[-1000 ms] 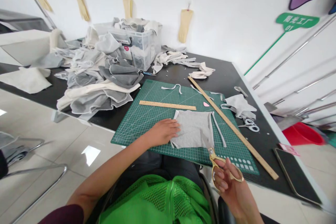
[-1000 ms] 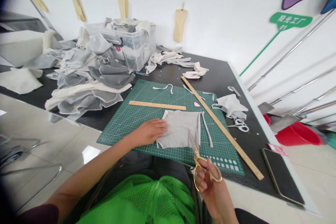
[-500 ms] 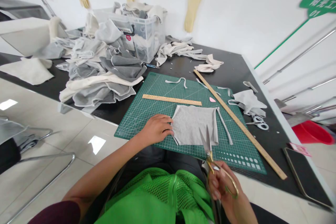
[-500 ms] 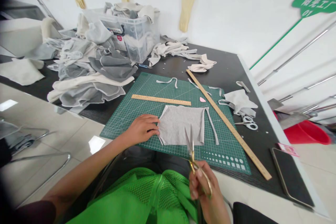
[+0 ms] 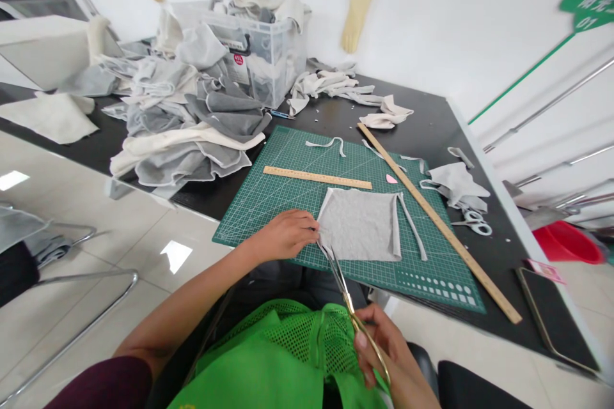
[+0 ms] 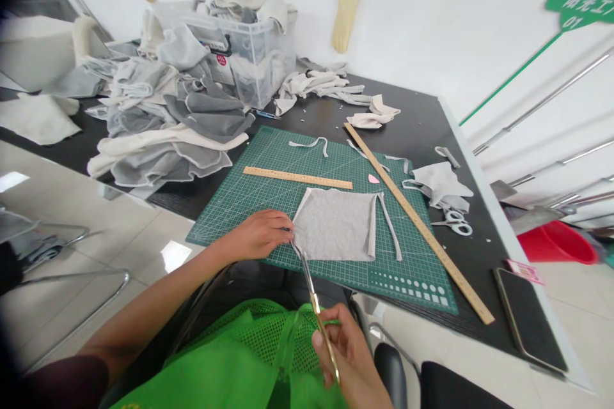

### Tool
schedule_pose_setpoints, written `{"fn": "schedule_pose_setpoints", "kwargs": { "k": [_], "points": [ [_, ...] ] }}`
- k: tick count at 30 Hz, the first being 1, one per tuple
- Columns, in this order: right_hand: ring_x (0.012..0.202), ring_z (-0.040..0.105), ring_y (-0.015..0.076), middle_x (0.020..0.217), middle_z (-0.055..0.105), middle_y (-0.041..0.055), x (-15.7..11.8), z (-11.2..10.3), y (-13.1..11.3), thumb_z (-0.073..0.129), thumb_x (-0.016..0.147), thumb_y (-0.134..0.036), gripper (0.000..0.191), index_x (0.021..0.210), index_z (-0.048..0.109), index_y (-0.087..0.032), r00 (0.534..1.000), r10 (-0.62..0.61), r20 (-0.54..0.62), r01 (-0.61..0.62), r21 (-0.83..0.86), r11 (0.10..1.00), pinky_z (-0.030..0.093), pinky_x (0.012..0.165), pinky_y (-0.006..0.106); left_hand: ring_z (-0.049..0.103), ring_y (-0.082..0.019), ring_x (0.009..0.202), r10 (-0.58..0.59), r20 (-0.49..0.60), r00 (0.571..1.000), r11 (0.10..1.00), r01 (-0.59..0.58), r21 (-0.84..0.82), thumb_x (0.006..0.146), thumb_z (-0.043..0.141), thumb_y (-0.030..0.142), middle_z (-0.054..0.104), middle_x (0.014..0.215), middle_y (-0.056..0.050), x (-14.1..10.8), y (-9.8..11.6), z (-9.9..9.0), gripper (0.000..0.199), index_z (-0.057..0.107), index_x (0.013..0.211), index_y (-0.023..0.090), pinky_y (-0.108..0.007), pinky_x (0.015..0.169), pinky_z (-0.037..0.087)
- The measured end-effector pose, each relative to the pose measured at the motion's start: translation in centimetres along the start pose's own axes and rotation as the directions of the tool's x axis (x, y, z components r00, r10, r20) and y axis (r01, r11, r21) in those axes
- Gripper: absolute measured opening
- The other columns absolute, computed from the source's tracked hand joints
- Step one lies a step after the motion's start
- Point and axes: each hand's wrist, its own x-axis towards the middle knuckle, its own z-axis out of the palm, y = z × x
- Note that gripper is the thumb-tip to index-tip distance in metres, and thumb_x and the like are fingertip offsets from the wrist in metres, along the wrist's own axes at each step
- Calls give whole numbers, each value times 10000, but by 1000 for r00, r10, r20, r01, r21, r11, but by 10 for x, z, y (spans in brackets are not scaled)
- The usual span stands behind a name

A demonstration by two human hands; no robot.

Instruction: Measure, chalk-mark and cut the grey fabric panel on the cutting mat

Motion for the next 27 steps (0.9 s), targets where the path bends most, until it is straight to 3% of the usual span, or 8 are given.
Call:
{"fn": "schedule_pose_setpoints", "kwargs": {
  "k": [3,9,15,19,27],
  "points": [
    [463,380,68,603,471,-82,1,-1,3,664,858,-656,478,1019,541,-223,999,3,48,-4,18,1000,297,500,223,570,-219,1243,11,13,1000,1000,-10,-26,928,585,158,683,1264,-30,-7,2,-5,286,719,1160,257,-391,1088,473],
    [458,348,56,636,429,-89,2,2,9,626,906,-621,422,1032,510,-235,981,-16,195,-9,131,991,276,477,214,449,-260,1437,34,69,997,999,-32,-36,981,556,225,578,1459,-42,-23,5,-9,327,656,1287,286,-533,1242,269],
    [474,347,56,655,447,-79,-7,0,7,658,884,-605,425,1031,522,-230,995,-34,95,19,158,987,279,482,217,447,-276,1435,8,71,997,1000,-6,-20,947,612,305,567,1461,-85,-24,12,-9,496,525,1433,254,-543,1251,233],
    [463,345,65,623,450,-81,-7,-2,4,616,925,-574,358,996,517,-238,999,-37,18,33,177,984,273,478,224,412,-323,1453,22,97,995,999,-26,38,959,597,378,522,1490,-113,-24,16,-9,476,547,1416,258,-590,1248,194],
    [453,334,61,574,426,-95,-9,4,8,640,914,-575,371,1002,523,-234,999,-14,52,7,139,990,265,482,222,374,-308,1487,31,107,994,999,-27,-32,961,585,327,522,1513,-76,-30,7,-6,421,588,1378,267,-586,1263,164]
  ]
}}
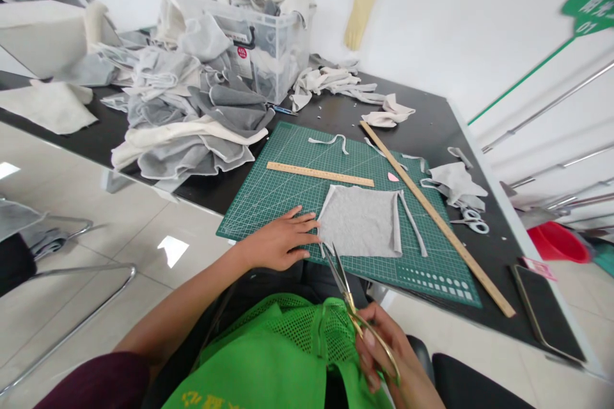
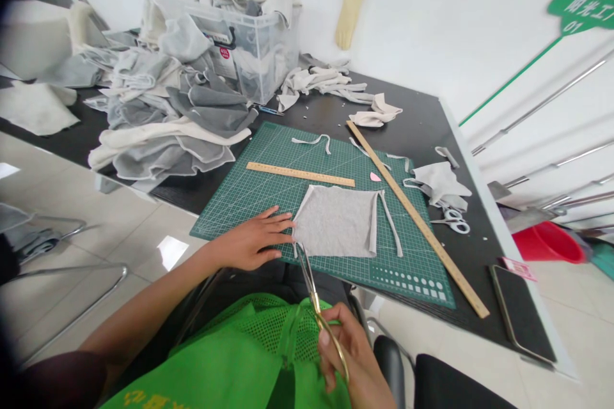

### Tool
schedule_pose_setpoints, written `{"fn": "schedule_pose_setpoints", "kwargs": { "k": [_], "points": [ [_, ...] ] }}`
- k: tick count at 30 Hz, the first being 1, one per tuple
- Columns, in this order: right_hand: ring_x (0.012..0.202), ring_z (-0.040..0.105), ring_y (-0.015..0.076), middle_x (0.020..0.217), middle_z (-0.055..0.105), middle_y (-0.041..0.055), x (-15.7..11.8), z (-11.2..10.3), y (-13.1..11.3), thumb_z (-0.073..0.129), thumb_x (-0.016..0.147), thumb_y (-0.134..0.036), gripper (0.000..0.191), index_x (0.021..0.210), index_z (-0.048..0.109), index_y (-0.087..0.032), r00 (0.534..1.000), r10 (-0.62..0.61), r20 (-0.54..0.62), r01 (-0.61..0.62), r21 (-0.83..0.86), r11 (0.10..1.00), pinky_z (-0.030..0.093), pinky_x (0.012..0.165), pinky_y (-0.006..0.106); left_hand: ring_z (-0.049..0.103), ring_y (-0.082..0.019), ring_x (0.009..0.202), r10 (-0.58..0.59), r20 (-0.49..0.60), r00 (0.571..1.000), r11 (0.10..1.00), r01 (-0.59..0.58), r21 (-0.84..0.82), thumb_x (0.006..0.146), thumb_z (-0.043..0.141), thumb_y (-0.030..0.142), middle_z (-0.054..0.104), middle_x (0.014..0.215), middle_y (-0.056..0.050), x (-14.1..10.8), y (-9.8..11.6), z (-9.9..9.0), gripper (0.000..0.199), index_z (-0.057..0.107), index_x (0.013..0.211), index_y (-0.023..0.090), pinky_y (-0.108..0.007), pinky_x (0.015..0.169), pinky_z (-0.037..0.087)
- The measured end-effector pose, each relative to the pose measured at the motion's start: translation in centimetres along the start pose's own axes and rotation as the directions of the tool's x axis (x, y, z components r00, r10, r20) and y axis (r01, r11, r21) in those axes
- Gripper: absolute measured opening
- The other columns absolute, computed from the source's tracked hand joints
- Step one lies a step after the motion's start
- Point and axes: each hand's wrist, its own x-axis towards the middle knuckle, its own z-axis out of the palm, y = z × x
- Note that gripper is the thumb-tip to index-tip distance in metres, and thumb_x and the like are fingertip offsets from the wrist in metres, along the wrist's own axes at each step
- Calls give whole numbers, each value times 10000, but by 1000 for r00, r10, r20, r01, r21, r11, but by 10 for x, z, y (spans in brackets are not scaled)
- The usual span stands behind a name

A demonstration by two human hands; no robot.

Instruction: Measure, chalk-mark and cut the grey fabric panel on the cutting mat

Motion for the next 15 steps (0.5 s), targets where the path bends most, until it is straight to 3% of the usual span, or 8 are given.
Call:
{"fn": "schedule_pose_setpoints", "kwargs": {
  "k": [9,15],
  "points": [
    [472,388,72,601,489,-85,17,21,-2,620,917,-609,409,1001,490,-231,999,-24,-23,23,-75,997,302,496,223,373,-316,1489,6,8,1000,1000,-5,-22,955,593,293,519,1523,-77,-1,-4,-1,385,639,1336,258,-607,1256,189],
    [491,440,88,582,513,-82,37,35,-3,609,919,-621,419,1005,495,-228,997,-72,-25,69,-107,992,332,517,233,361,-308,1497,7,-23,1000,1000,-6,19,966,581,320,506,1529,-111,-3,-2,4,396,640,1345,218,-544,1255,262]
  ]
}}
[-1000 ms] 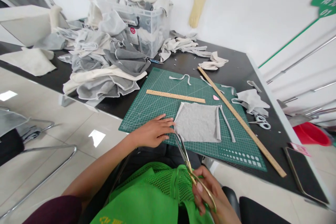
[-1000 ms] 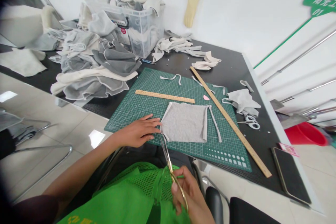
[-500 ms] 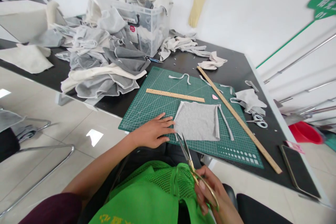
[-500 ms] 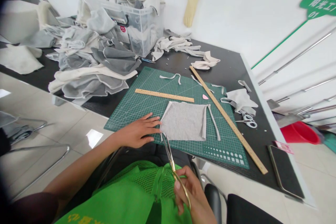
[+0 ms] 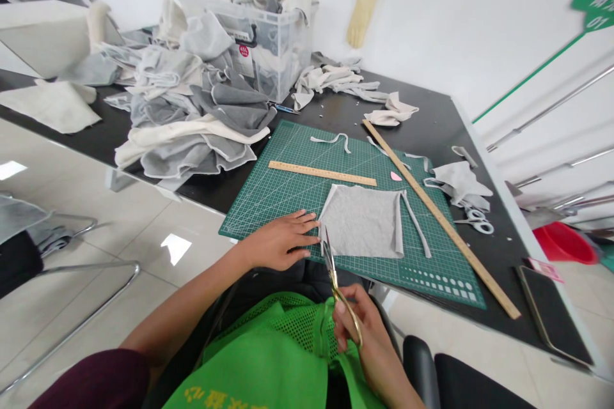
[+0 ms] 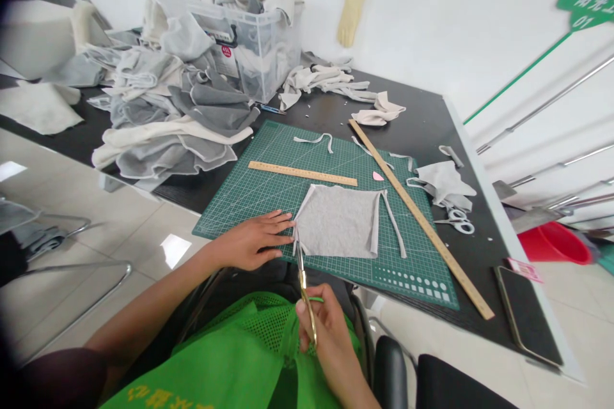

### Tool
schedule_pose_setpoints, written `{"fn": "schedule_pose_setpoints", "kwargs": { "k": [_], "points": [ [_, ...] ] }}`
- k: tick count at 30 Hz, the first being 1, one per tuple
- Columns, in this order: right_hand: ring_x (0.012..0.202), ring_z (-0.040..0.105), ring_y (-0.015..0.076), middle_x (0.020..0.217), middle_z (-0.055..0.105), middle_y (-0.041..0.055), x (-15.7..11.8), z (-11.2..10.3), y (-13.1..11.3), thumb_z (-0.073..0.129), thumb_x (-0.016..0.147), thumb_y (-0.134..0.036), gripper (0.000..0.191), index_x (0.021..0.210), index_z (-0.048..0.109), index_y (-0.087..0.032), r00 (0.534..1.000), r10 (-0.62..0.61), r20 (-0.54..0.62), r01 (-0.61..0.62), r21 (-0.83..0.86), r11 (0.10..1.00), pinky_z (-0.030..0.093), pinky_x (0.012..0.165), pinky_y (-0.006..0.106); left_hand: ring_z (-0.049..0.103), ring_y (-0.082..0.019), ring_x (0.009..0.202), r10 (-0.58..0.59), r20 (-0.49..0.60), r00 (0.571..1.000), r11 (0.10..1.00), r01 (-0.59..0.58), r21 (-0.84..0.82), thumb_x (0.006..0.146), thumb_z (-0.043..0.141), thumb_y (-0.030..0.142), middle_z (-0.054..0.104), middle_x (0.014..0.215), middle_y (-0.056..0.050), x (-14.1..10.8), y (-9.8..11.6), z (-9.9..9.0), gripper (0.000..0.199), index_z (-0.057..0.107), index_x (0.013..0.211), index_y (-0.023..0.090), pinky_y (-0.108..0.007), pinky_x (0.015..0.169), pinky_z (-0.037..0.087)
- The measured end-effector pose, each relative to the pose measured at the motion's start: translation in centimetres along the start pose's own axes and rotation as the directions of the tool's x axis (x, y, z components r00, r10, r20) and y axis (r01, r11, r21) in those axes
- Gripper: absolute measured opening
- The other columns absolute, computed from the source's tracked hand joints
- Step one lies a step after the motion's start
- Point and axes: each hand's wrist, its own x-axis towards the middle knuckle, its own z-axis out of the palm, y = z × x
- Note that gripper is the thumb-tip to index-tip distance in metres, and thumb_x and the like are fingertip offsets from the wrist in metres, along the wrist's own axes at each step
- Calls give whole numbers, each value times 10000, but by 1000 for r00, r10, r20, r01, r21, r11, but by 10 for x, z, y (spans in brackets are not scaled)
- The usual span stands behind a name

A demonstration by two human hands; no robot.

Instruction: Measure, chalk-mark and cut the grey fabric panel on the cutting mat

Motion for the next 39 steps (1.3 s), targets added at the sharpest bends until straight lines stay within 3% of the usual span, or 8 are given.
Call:
{"fn": "schedule_pose_setpoints", "kwargs": {
  "k": [14,23,31,39],
  "points": [
    [515,485,103,589,537,-76,18,18,0,608,943,-572,349,997,501,-245,997,-61,-46,62,24,998,378,546,244,400,-280,1478,16,-33,999,1000,-16,-21,973,567,319,520,1516,-126,-2,-1,1,433,602,1385,190,-503,1257,292],
    [505,480,96,621,560,-68,28,22,1,627,937,-549,332,980,510,-241,994,-81,-74,86,61,994,385,534,238,395,-278,1481,20,-49,999,999,-22,-45,946,602,312,509,1526,-119,-3,-1,2,457,596,1390,204,-498,1259,286],
    [505,434,108,607,487,-83,30,21,2,638,931,-541,307,979,521,-261,994,-79,-81,86,82,993,358,512,238,397,-282,1480,26,-63,998,997,-31,-77,957,587,335,496,1535,-114,-4,-1,0,448,595,1390,220,-521,1251,294],
    [484,417,87,610,476,-86,29,20,-1,629,938,-543,322,995,522,-245,995,-71,-71,73,30,997,327,480,225,387,-282,1486,30,-48,998,998,-33,-60,974,566,375,487,1543,-111,-4,0,-3,456,584,1402,220,-514,1255,285]
  ]
}}
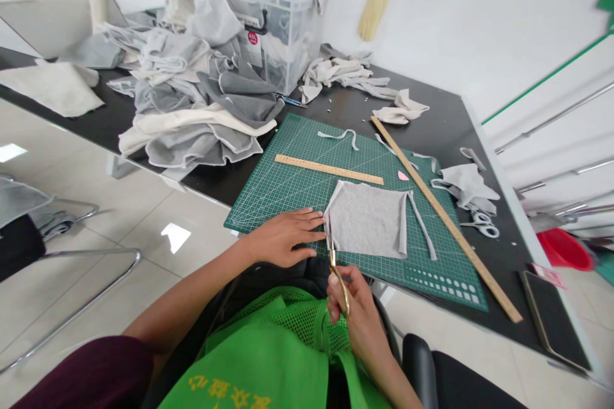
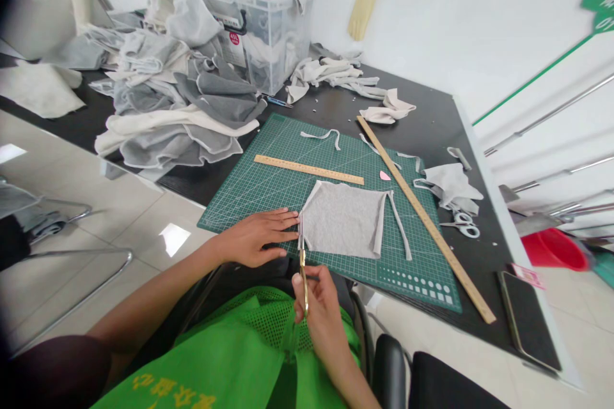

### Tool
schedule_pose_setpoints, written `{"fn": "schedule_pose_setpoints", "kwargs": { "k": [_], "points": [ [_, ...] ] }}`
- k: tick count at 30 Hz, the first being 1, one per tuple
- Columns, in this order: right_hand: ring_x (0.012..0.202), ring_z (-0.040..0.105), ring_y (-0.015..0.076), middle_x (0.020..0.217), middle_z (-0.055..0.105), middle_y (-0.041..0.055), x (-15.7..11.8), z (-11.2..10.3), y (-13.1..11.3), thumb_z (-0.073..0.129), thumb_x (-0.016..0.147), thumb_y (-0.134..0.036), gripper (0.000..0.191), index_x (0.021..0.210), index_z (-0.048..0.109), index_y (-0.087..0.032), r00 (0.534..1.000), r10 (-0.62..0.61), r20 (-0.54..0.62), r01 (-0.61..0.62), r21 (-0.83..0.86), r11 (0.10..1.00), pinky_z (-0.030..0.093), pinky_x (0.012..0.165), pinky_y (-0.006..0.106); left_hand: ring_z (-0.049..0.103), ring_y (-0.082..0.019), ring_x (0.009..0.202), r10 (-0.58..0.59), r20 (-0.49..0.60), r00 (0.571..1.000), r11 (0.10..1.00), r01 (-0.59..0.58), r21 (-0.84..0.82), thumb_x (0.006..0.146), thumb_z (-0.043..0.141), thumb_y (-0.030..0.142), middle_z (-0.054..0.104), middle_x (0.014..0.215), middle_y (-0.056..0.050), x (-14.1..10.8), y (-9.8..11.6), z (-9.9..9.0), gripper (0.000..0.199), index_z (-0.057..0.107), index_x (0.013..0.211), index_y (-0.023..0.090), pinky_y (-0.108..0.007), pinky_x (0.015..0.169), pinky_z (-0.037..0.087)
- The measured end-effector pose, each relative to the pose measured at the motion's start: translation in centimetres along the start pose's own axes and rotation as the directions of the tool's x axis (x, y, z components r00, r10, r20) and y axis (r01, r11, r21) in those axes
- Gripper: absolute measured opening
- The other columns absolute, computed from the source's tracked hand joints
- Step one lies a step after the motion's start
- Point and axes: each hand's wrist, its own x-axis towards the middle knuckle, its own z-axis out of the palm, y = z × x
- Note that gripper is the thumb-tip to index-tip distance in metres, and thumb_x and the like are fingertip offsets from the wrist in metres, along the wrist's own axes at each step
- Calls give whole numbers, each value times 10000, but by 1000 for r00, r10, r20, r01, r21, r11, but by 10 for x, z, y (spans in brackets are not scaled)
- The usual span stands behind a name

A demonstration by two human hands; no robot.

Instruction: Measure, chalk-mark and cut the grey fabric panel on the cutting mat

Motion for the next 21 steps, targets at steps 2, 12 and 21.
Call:
{"fn": "schedule_pose_setpoints", "kwargs": {
  "k": [2,12,21],
  "points": [
    [490,426,90,609,479,-85,0,0,-1,622,943,-542,316,999,526,-247,1000,1,2,-1,-8,1000,337,489,224,388,-284,1485,-1,0,1000,1000,1,2,978,561,375,489,1539,-121,0,0,0,448,594,1392,207,-511,1256,283],
    [475,406,87,612,467,-87,-1,0,-4,647,915,-570,352,996,528,-248,1000,19,-1,-20,-14,1000,334,470,217,381,-286,1489,4,-5,1000,1000,-4,3,975,560,368,489,1538,-125,0,0,1,449,598,1390,203,-514,1257,285],
    [465,397,72,619,459,-95,-1,-3,-1,636,927,-565,348,1017,516,-251,1000,19,11,-19,-17,1000,300,459,212,381,-288,1488,5,-17,1000,1000,-5,-11,966,573,348,494,1534,-122,-1,-1,2,439,609,1382,210,-521,1255,286]
  ]
}}
